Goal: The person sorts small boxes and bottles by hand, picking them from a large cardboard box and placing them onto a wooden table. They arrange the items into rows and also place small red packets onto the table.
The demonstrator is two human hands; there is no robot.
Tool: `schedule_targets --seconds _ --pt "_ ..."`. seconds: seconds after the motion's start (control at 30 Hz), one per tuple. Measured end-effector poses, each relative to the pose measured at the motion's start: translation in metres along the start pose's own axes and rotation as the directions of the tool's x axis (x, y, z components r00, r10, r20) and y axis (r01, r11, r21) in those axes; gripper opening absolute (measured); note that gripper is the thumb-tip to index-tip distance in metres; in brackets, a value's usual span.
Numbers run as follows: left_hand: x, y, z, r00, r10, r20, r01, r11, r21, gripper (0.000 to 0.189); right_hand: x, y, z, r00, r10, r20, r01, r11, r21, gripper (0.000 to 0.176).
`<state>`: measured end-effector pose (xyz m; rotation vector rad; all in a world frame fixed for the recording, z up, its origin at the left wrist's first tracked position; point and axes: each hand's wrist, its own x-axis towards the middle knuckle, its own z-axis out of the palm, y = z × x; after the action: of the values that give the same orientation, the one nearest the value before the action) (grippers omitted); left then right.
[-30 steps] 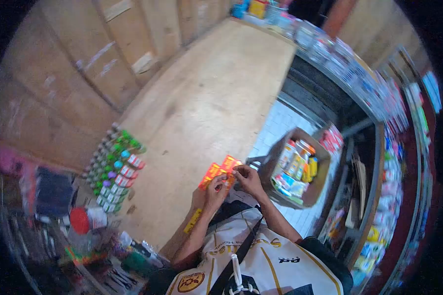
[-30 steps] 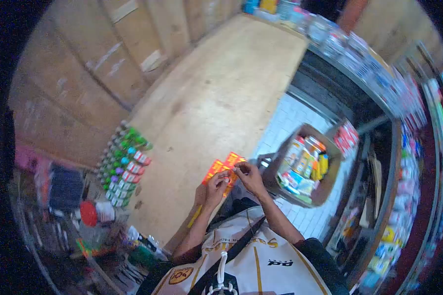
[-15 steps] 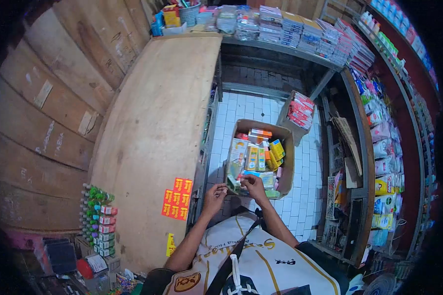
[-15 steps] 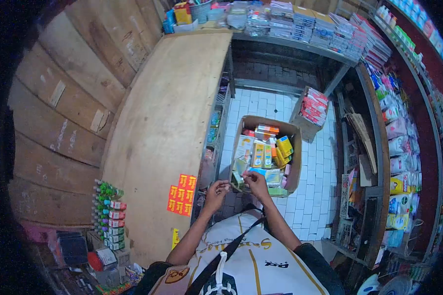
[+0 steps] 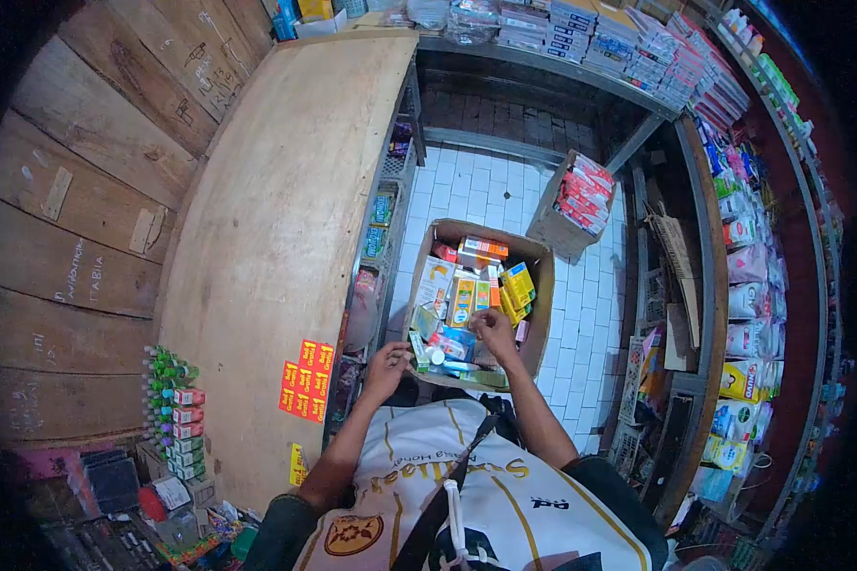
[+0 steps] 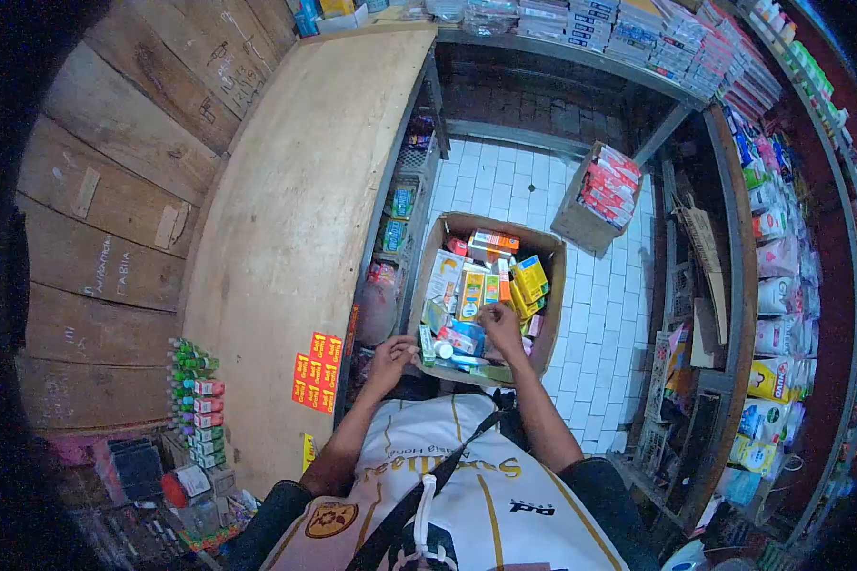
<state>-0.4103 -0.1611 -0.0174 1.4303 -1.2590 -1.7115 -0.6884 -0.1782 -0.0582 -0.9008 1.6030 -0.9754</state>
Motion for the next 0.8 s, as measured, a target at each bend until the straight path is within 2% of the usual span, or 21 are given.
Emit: schedule_targets --seconds 0.1,0.13,0.23,0.33,0.4,0.43,0.47,0.5,0.57,0.7,0.73,0.8 --pt "0.007 0.004 -0.009 0.995 -0.084 0.044 0.085 0.996 -0.015 0.028 0.036 0.028 0.003 0.989 -0.141 -0.035 0.138 0.988 -0.061 0.019" --pt "0.007 0.012 -0.009 0.992 -0.112 0.054 0.111 0.994 0.015 0.028 0.031 -0.007 0.006 0.999 -0.022 -0.05 0.025 0.998 0.059 0.022" --pt "0.018 0.02 -0.014 0.978 -0.176 0.113 0.17 0.983 0.065 0.029 0.057 -0.045 0.026 0.939 -0.29 -0.186 0.235 0.933 -0.271 0.027" --pt "0.029 0.025 -0.018 0.965 -0.191 0.18 0.173 0.979 0.11 0.03 0.097 -0.065 0.051 0.883 -0.434 -0.179 0.243 0.749 -0.616 0.035" --pt "0.03 0.022 -0.017 0.968 -0.133 0.212 0.118 0.99 0.081 0.031 0.122 -0.081 0.061 0.962 -0.249 -0.113 0.084 0.661 -0.745 0.039" --pt "0.029 0.026 -0.019 0.965 -0.135 0.225 0.107 0.985 0.134 0.033 0.133 -0.079 0.065 0.985 -0.15 -0.091 0.016 0.595 -0.804 0.041" --pt "0.027 0.03 -0.021 0.961 -0.138 0.238 0.094 0.978 0.185 0.034 0.139 -0.076 0.073 0.965 -0.204 -0.162 -0.009 0.595 -0.804 0.04" --pt "0.025 0.034 -0.022 0.958 -0.14 0.251 0.08 0.969 0.234 0.036 0.142 -0.077 0.075 0.972 -0.166 -0.168 -0.039 0.588 -0.808 0.039" --pt "0.024 0.036 -0.027 0.957 -0.137 0.256 0.091 0.978 0.187 0.035 0.149 -0.077 0.077 0.98 -0.087 -0.178 -0.098 0.57 -0.816 0.038" --pt "0.026 0.034 -0.036 0.963 -0.134 0.232 0.114 0.989 0.099 0.032 0.132 -0.084 0.081 0.953 -0.152 -0.262 -0.117 0.613 -0.781 0.036" --pt "0.027 0.035 -0.037 0.967 -0.129 0.22 0.113 0.99 0.084 0.031 0.129 -0.078 0.081 0.916 -0.247 -0.316 -0.108 0.608 -0.786 0.04" --pt "0.033 0.038 -0.038 0.976 -0.094 0.197 0.083 0.995 0.059 0.031 0.127 -0.078 0.078 0.915 -0.23 -0.331 -0.087 0.689 -0.72 0.045"
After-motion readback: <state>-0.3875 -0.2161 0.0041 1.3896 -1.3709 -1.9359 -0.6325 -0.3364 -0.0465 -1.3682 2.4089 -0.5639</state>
